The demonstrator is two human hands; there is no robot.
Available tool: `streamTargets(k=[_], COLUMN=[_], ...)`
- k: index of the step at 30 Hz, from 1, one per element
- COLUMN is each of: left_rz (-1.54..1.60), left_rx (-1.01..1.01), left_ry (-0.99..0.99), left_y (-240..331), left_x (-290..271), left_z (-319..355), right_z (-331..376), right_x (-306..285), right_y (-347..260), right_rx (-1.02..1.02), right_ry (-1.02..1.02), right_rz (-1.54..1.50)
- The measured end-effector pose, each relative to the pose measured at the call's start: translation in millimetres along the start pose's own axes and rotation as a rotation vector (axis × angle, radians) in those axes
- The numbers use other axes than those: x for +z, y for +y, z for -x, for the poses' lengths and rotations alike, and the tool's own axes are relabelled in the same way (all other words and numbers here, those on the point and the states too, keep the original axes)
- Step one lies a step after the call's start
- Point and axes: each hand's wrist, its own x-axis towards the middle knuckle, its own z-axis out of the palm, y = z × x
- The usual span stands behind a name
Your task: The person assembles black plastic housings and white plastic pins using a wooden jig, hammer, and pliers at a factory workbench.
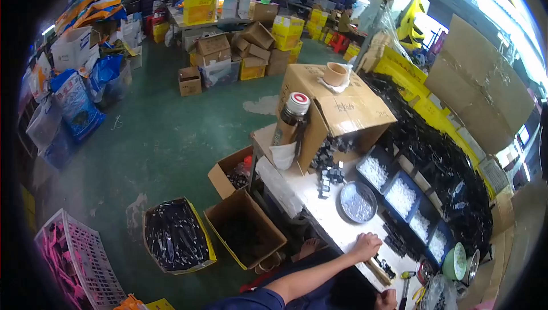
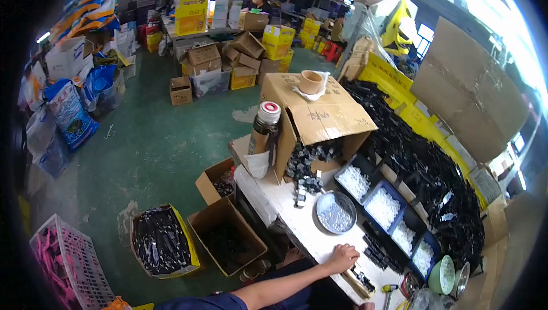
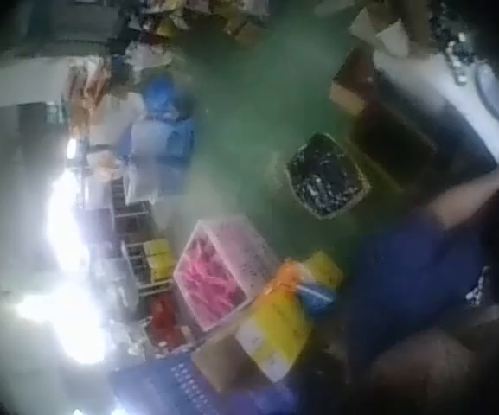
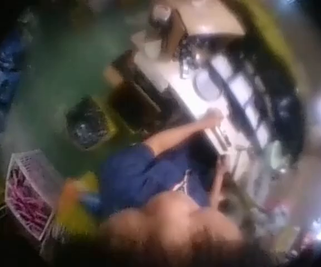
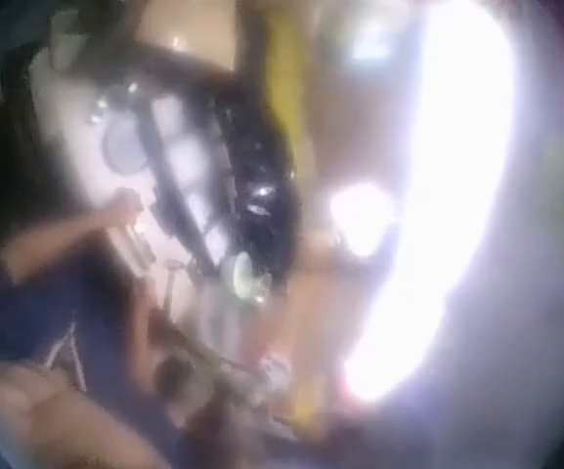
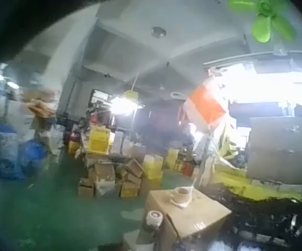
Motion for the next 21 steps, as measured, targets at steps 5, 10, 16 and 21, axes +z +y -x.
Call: streamTargets(k=[5, 10, 16, 21], left_rz=[-0.015, 0.008, 0.011, 0.005], left_rx=[0.004, 0.006, 0.008, 0.010], left_ry=[-0.015, -0.037, -0.032, -0.009], left_y=[9.3, 9.9, 14.1, 12.9], left_x=[-14.5, -4.9, -5.5, -8.9], left_z=[16.2, 10.3, 12.7, 16.4], right_z=[19.7, 17.8, 20.2, 22.9], right_x=[-9.5, -11.6, -10.6, -10.4], right_y=[-42.8, -37.1, -31.9, -33.3], right_rx=[0.047, 0.054, 0.048, 0.058], right_ry=[0.050, 0.081, 0.082, 0.050], right_rz=[0.192, 0.208, 0.202, 0.256])
